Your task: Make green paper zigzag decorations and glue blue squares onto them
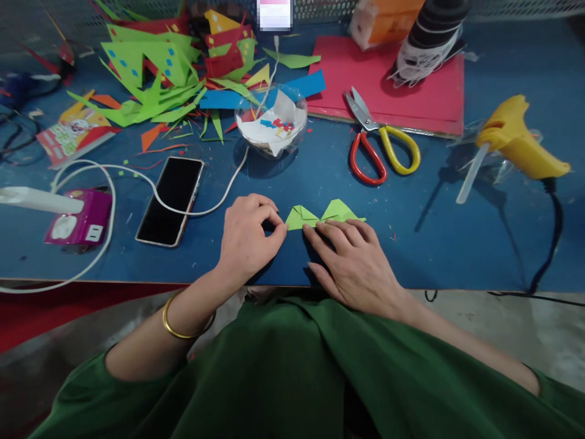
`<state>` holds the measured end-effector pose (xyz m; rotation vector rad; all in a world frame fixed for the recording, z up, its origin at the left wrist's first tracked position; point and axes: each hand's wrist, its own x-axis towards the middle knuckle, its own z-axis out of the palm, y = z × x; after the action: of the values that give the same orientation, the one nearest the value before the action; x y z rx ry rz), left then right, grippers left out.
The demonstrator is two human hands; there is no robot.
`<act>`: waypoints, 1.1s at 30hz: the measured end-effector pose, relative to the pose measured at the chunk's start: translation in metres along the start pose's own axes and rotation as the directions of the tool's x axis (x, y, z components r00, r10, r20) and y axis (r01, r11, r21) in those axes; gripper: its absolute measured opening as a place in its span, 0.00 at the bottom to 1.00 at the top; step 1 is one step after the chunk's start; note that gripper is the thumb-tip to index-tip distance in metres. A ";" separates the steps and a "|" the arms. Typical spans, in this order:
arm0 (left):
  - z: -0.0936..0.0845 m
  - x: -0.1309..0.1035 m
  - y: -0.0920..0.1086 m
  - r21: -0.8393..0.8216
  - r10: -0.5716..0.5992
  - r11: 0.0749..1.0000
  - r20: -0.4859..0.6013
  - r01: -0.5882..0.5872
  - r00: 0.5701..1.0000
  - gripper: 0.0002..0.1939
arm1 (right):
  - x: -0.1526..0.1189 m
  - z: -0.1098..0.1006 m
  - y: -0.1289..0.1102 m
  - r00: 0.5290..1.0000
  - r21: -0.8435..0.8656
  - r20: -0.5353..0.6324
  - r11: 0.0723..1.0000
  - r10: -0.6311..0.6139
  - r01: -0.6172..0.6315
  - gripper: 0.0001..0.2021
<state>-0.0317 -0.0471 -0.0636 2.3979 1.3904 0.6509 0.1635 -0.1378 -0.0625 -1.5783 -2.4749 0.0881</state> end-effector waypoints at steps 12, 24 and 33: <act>-0.005 -0.011 -0.002 0.128 -0.005 0.992 -0.082 0.015 0.997 0.06 | 0.000 0.001 -0.004 1.000 -0.017 -0.010 0.999 0.029 -0.029 0.24; 0.007 -0.044 0.034 0.362 0.340 0.856 0.143 -0.369 0.930 0.23 | -0.006 0.005 -0.006 0.997 -0.031 -0.057 0.998 0.060 -0.062 0.24; -0.002 -0.050 0.025 0.376 0.292 0.871 0.122 -0.317 0.949 0.23 | -0.029 0.002 0.008 0.980 -0.160 -0.130 0.972 0.154 -0.174 0.23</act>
<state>-0.0358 -0.1027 -0.0619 2.9685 1.2177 0.3887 0.1821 -0.1600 -0.0697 -1.8004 -2.3129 -0.1922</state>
